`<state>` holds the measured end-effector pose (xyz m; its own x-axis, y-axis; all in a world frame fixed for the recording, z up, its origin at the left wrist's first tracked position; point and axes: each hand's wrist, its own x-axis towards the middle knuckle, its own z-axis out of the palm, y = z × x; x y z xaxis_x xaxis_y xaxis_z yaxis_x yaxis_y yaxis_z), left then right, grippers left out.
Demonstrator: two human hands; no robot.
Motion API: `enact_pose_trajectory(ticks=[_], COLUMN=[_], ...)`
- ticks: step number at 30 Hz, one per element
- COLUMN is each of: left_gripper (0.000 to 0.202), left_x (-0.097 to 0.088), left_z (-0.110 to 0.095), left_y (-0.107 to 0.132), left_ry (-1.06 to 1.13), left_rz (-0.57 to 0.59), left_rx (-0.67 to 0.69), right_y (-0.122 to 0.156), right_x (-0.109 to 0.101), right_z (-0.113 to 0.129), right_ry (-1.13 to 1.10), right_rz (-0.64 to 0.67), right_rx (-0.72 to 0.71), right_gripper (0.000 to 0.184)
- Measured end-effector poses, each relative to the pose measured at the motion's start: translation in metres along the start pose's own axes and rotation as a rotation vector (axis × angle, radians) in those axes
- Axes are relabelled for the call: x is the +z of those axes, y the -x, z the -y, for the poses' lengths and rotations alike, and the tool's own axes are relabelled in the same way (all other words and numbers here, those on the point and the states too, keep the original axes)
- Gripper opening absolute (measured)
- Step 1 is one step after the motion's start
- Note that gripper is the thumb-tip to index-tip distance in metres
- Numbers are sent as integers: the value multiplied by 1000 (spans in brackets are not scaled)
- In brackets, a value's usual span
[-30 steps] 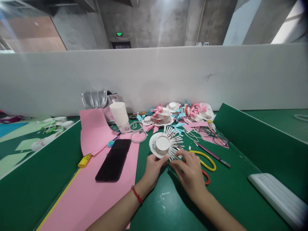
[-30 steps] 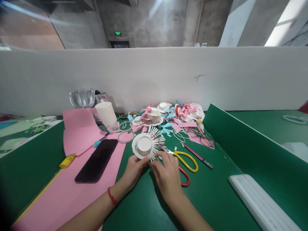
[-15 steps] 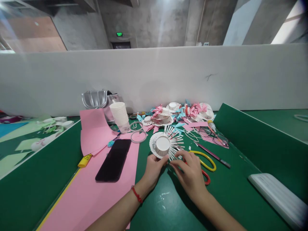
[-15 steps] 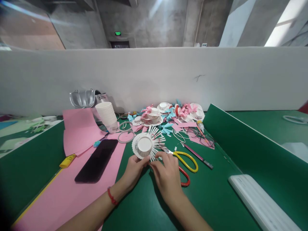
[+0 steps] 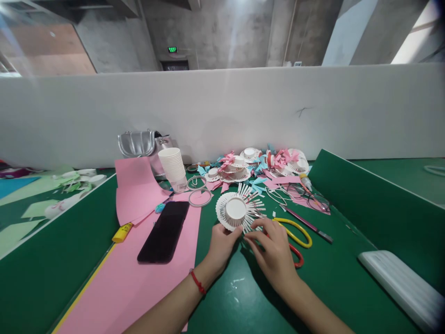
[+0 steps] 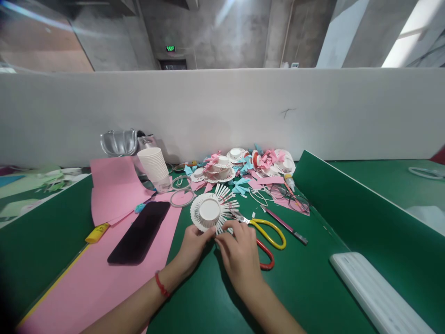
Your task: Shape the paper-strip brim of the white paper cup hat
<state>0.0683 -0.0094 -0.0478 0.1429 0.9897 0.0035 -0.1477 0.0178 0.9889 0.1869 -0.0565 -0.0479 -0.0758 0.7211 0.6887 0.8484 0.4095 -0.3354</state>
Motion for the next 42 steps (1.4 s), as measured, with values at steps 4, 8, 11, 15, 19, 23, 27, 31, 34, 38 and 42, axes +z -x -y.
enact_pose_trajectory(ticks=[4, 8, 11, 15, 19, 23, 27, 31, 34, 38, 42], left_gripper=[15, 10, 9, 11, 10, 14, 14, 13, 18, 25, 26], left_x=[1, 2, 3, 3, 4, 5, 5, 4, 3, 3, 4], left_z=[-1, -2, -3, -2, -2, -6, -11, -13, -12, -10, -9], left_y=[1, 3, 4, 4, 3, 4, 7, 7, 6, 6, 7], left_ry=[-104, -213, -270, -272, -207, -97, -52, -56, -44, -86, -157], left_rz=[-28, -37, -24, 11, 10, 6, 9, 29, 64, 75, 50], left_rx=[25, 80, 111, 128, 84, 15, -11, -29, -29, -42, -49], right_y=[-1, -2, -2, -3, -4, -7, -11, -13, -15, -17, -16], right_x=[-1, 1, 4, 7, 9, 8, 6, 2, 0, -3, -2], right_z=[1, -3, -7, -10, -13, -15, -14, -10, -9, -7, -7], right_ry=[-44, -95, -128, -215, -456, -717, -832, -849, -840, -847, -853], right_rz=[3, -19, -43, -89, -31, 58, 22, -15, -13, -26, -2], right_rx=[42, 97, 150, 249, 408, 626, 763, 840, 851, 850, 836], right_gripper=[10, 10, 9, 9, 9, 13, 16, 18, 18, 17, 16])
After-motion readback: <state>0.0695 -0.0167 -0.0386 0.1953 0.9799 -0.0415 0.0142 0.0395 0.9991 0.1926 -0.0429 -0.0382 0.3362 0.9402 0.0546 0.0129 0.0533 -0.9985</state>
